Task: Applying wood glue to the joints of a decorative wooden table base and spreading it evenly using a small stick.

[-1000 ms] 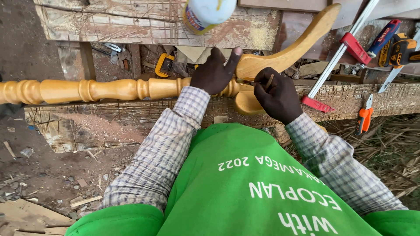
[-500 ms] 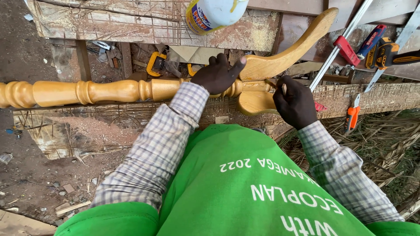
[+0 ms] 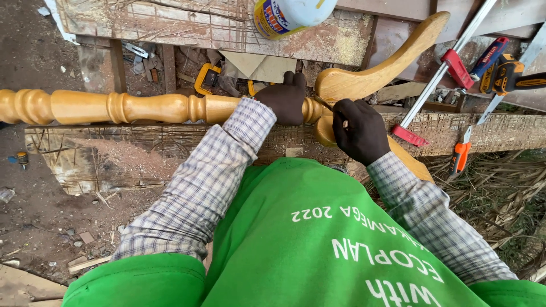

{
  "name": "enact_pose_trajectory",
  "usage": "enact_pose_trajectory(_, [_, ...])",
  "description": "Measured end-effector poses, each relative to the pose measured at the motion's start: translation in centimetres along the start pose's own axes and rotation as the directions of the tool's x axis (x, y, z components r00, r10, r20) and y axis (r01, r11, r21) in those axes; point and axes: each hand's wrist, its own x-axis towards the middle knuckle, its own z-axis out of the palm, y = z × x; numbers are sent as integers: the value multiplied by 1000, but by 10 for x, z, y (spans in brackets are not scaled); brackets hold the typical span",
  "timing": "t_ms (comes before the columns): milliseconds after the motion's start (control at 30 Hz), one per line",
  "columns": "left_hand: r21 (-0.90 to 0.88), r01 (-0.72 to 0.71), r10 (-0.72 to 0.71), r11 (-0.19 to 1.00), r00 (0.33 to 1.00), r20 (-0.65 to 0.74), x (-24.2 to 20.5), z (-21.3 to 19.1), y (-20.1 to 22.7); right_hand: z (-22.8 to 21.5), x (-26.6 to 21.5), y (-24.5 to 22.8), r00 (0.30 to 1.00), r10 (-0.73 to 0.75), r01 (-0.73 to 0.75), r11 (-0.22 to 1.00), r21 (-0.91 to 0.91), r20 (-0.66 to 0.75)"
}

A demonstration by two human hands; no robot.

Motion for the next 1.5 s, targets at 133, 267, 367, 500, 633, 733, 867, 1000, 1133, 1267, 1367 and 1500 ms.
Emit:
enact_pose_trajectory(133, [105, 5, 1, 994, 999, -54, 13, 24, -12, -5, -3, 11, 989, -117, 127, 985, -117, 90])
enact_pose_trajectory(267, [95, 4, 7, 995, 994, -113, 3, 21, -2, -33, 2, -2, 982, -136, 145, 987, -68, 129])
enact_pose_trajectory(367, [91, 16, -2, 996, 989, -150, 3, 26, -4, -44, 6, -17, 986, -123, 127, 991, -34, 109])
enact_pose_trajectory(500, [105, 15, 8, 994, 977, -211, -5, 21, 6, -16, 17, -11, 973, -190, 194, 981, -24, 134])
enact_pose_trajectory(633, [122, 24, 6, 992, 970, -243, -10, 23, 9, 1, 26, -5, 956, -237, 262, 956, -135, 175])
enact_pose_trajectory(733, [144, 18, 22, 989, 963, -269, -12, 21, 9, -7, 28, 0, 929, -238, 296, 938, -183, 282])
enact_pose_trajectory(867, [141, 18, 22, 990, 961, -277, -16, 19, 14, -39, 38, -30, 893, -210, 307, 931, -198, 397])
enact_pose_trajectory(1000, [115, 39, -4, 993, 956, -293, -16, 18, 17, -42, 29, -19, 877, -236, 339, 921, -191, 418])
enact_pose_trajectory(1133, [119, 42, -1, 992, 946, -325, -18, 20, 21, -17, 29, -5, 886, -307, 404, 879, -253, 348])
enact_pose_trajectory(1267, [124, 23, 22, 992, 936, -352, -22, 21, 20, 1, 37, 8, 878, -327, 428, 863, -268, 348])
enact_pose_trajectory(1367, [119, 15, 27, 993, 938, -346, -27, 16, 24, -14, 34, 3, 869, -300, 421, 866, -270, 392])
enact_pose_trajectory(1500, [136, 20, 27, 991, 941, -336, -25, 14, 24, -34, 24, 2, 854, -288, 421, 872, -251, 434])
